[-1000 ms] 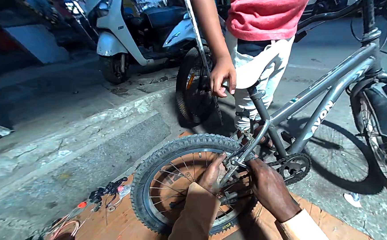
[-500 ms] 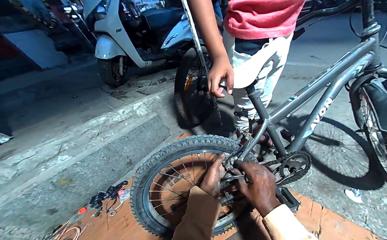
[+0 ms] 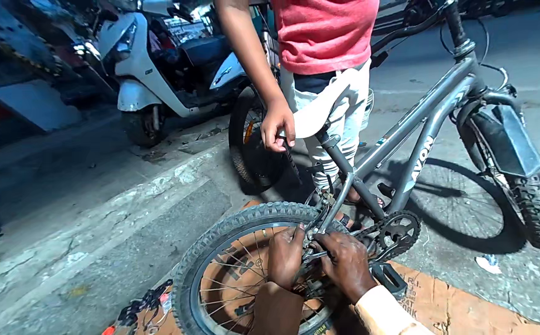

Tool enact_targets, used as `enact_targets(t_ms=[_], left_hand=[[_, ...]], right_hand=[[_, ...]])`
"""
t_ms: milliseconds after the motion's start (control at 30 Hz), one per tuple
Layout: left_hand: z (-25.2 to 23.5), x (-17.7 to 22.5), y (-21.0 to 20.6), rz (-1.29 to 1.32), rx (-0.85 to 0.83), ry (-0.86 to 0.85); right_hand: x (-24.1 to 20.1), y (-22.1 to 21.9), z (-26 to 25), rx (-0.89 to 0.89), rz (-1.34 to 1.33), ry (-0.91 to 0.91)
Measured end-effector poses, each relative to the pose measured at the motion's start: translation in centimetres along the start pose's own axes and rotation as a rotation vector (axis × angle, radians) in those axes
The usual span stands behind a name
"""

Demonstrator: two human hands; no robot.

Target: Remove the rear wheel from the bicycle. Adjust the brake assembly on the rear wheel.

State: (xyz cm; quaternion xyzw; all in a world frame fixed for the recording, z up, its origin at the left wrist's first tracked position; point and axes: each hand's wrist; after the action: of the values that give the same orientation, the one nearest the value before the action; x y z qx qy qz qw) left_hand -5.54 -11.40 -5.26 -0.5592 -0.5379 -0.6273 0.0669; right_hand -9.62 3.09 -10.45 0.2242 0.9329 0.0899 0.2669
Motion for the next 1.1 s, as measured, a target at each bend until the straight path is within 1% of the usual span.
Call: enact_targets(t_ms=[100,233,400,467,533,600,733,767,833,867,933,1000,1100], left_hand=[[-0.2,0.0,0.3,0.038,-0.046,0.026],[-0.3,0.1,0.5,0.077,-0.062,0.042],[-0.4,0.1,0.6,0.056,-0.063,0.040],[-0.4,0.3,0.6,0.048,-0.065,0.026],[-0.4,0.3,0.7,0.031,-0.072,0.021],[-0.3,0.3,0.9,0.021,-0.086,0.019],[-0.3,0.5,1.1,0.164,-0.147,0.081],[-0.3,0.4,1.1,0.183,-0.151,0.088],[-0.3,0.3,1.1,0.146,-0.128,0.066],[-0.3,0.4,1.0,0.115,-0.115,0.051],[-0.1,0.5,1.0,0.097,-0.120,0.056],[-0.1,0.5,1.1,0.115,-0.126,0.069],[-0.3,0.1,1.1,0.089,-0.114,0.044]], right_hand=[[-0.3,-0.2,-0.1,0.018,0.009,0.010],[-0.5,-0.8,0.0,0.065,0.019,0.069],[-1.1,-0.3,0.0,0.004,0.035,0.137],[-1.0,-0.1,0.0,-0.012,0.024,0.112],[-0.7,-0.3,0.2,0.013,-0.001,0.021],[-0.5,-0.5,0.6,0.041,-0.030,-0.128],[-0.2,0.0,0.5,0.031,-0.052,-0.311],[-0.2,0.2,0.5,0.032,-0.082,-0.414],[-0.4,0.3,0.2,-0.006,-0.215,-0.694],[-0.3,0.3,0.2,-0.040,-0.322,-0.818],[-0.4,-0.1,0.6,-0.066,-0.567,-0.985],[-0.9,-0.4,0.7,-0.035,-0.713,-1.071],[-1.4,-0.8,0.6,-0.034,-0.760,-1.088]])
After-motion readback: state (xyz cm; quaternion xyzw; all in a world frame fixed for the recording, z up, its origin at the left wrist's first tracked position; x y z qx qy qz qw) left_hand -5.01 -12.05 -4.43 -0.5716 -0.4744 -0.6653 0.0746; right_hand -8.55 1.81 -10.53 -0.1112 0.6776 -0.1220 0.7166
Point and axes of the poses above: each hand's wrist, its own z-axis away from the middle knuckle, its own y-axis out of the back of the hand, x = y × z, and after that the axes turned 15 degrees about x, right-handed
